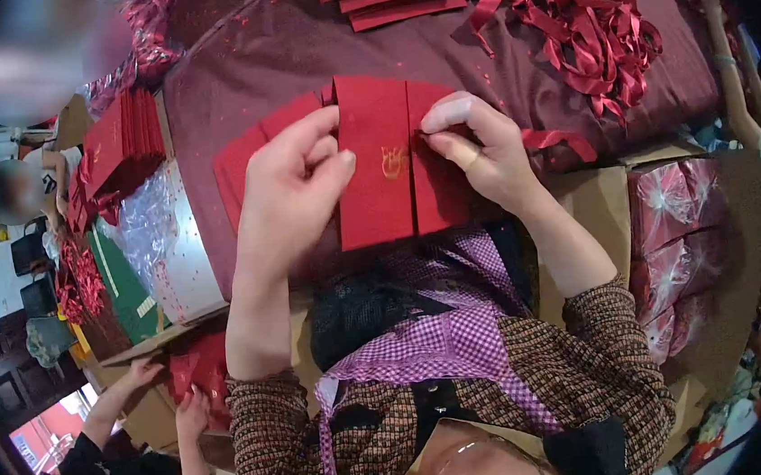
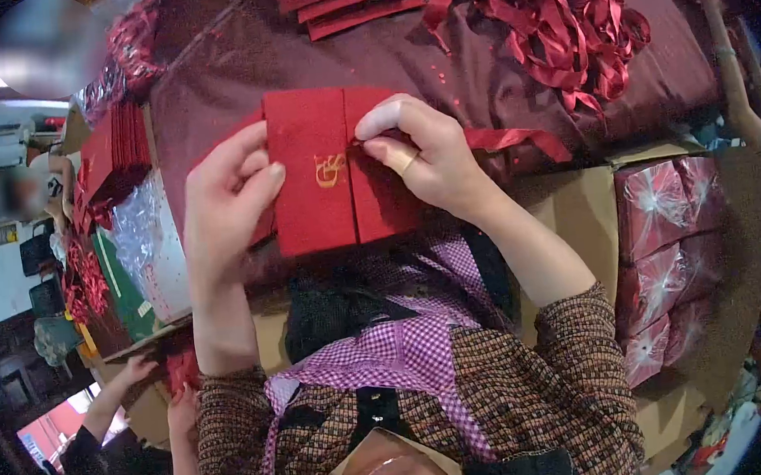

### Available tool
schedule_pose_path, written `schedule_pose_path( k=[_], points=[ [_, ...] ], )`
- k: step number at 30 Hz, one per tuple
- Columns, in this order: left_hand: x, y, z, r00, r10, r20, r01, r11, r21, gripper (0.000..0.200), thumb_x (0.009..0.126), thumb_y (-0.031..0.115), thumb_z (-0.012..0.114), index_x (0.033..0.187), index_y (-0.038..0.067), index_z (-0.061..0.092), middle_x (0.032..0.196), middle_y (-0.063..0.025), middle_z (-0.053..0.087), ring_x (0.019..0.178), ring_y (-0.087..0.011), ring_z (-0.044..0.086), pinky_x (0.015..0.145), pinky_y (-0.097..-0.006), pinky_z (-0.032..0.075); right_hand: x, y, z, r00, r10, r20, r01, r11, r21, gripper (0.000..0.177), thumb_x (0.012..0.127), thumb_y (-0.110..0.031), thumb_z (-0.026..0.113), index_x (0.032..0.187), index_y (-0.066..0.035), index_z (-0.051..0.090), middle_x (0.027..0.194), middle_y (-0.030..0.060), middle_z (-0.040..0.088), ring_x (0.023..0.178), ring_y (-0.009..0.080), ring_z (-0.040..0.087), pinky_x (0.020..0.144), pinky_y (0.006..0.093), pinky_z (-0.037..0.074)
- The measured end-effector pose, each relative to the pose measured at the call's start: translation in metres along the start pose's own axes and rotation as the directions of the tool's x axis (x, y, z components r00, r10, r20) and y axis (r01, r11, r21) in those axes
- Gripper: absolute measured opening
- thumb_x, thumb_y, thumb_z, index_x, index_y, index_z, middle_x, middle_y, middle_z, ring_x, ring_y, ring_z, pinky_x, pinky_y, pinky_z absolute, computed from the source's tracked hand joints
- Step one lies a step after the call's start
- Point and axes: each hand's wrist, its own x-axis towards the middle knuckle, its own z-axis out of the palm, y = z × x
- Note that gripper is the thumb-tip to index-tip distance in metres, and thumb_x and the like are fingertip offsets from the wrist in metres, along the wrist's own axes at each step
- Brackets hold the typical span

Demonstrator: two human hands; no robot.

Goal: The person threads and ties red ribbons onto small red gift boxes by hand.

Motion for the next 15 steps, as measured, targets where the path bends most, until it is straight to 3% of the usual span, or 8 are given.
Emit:
schedule_pose_path(
  k=[1, 3, 4, 5, 7, 9, 11, 15],
  points=[
    [-0.003, 0.003, 0.0, 0.999, 0.045, -0.027, -0.045, 0.999, 0.01, 0.034, 0.08, -0.004, 0.059, 0.114, -0.008, 0.055, 0.073, 0.0036, 0.051, 0.068, -0.0021, 0.045, 0.059, -0.0175, 0.039, -0.004, 0.003, -0.002, 0.997, 0.059, -0.042, -0.058, 0.998, 0.022, 0.015, 0.079, 0.005, 0.061, 0.093, 0.0, 0.059, 0.088, 0.0067, 0.061, 0.085, 0.0155, 0.059, 0.079, 0.026, 0.045],
    [0.008, 0.004, -0.005, 0.987, 0.092, -0.129, -0.065, 0.978, 0.2, 0.033, 0.08, -0.004, 0.058, 0.113, -0.007, 0.057, 0.073, 0.0027, 0.056, 0.068, -0.0025, 0.048, 0.06, -0.0176, 0.04, -0.004, 0.003, -0.005, 0.983, 0.134, -0.129, -0.121, 0.987, 0.108, 0.012, 0.082, 0.003, 0.06, 0.094, -0.001, 0.059, 0.089, 0.0037, 0.061, 0.085, 0.0117, 0.057, 0.078, 0.0241, 0.045],
    [0.016, -0.003, -0.003, 0.982, 0.08, -0.171, -0.074, 0.996, 0.039, 0.032, 0.081, -0.004, 0.057, 0.114, -0.007, 0.057, 0.076, 0.0008, 0.061, 0.069, -0.0029, 0.051, 0.062, -0.0177, 0.042, -0.003, 0.005, -0.005, 0.974, 0.145, -0.173, -0.125, 0.985, 0.122, 0.011, 0.084, 0.001, 0.06, 0.094, -0.001, 0.059, 0.088, 0.0019, 0.06, 0.085, 0.0094, 0.055, 0.079, 0.0228, 0.044],
    [0.017, -0.004, -0.004, 0.98, 0.089, -0.177, -0.083, 0.996, 0.041, 0.032, 0.081, -0.004, 0.057, 0.114, -0.007, 0.057, 0.076, 0.0008, 0.061, 0.069, -0.0029, 0.051, 0.062, -0.0177, 0.042, -0.002, 0.007, -0.005, 0.976, 0.134, -0.171, -0.114, 0.986, 0.122, 0.011, 0.084, 0.001, 0.06, 0.094, -0.001, 0.059, 0.088, 0.0019, 0.06, 0.085, 0.0094, 0.055, 0.079, 0.0228, 0.044],
    [0.021, -0.003, -0.009, 0.991, -0.061, -0.12, 0.043, 0.988, -0.15, 0.032, 0.082, -0.004, 0.056, 0.114, -0.007, 0.057, 0.081, -0.0017, 0.064, 0.071, -0.0032, 0.054, 0.064, -0.0179, 0.043, -0.003, 0.007, -0.003, 0.969, 0.155, -0.194, -0.132, 0.983, 0.13, 0.011, 0.083, 0.002, 0.06, 0.095, -0.001, 0.059, 0.088, 0.0023, 0.06, 0.085, 0.0096, 0.055, 0.079, 0.0226, 0.044],
    [0.026, -0.009, -0.013, 0.992, -0.093, -0.091, 0.076, 0.982, -0.17, 0.033, 0.083, -0.004, 0.055, 0.116, -0.008, 0.055, 0.083, -0.0022, 0.064, 0.073, -0.0029, 0.054, 0.066, -0.0178, 0.044, -0.004, 0.002, -0.003, 0.972, 0.18, -0.152, -0.164, 0.98, 0.115, 0.012, 0.084, 0.003, 0.059, 0.095, -0.001, 0.057, 0.095, 0.0028, 0.058, 0.09, 0.0108, 0.053, 0.084, 0.0231, 0.04],
    [0.032, -0.019, -0.014, 0.993, -0.095, -0.064, 0.069, 0.942, -0.329, 0.034, 0.082, -0.005, 0.055, 0.116, -0.008, 0.053, 0.083, -0.0014, 0.062, 0.074, -0.0028, 0.053, 0.068, -0.017, 0.043, -0.004, 0.003, -0.002, 0.965, 0.221, -0.143, -0.203, 0.97, 0.133, 0.011, 0.085, 0.003, 0.058, 0.095, -0.001, 0.057, 0.095, 0.0024, 0.057, 0.09, 0.0099, 0.053, 0.084, 0.022, 0.041],
    [0.047, -0.033, -0.021, 0.995, -0.097, 0.021, 0.096, 0.899, -0.427, 0.035, 0.081, -0.005, 0.056, 0.115, -0.008, 0.053, 0.083, -0.0007, 0.061, 0.074, -0.0035, 0.053, 0.069, -0.0171, 0.043, -0.003, 0.008, 0.0, 0.969, 0.169, -0.179, -0.157, 0.984, 0.079, 0.01, 0.083, 0.001, 0.06, 0.093, -0.001, 0.059, 0.088, 0.0026, 0.061, 0.085, 0.0101, 0.056, 0.079, 0.0236, 0.044]
  ],
)
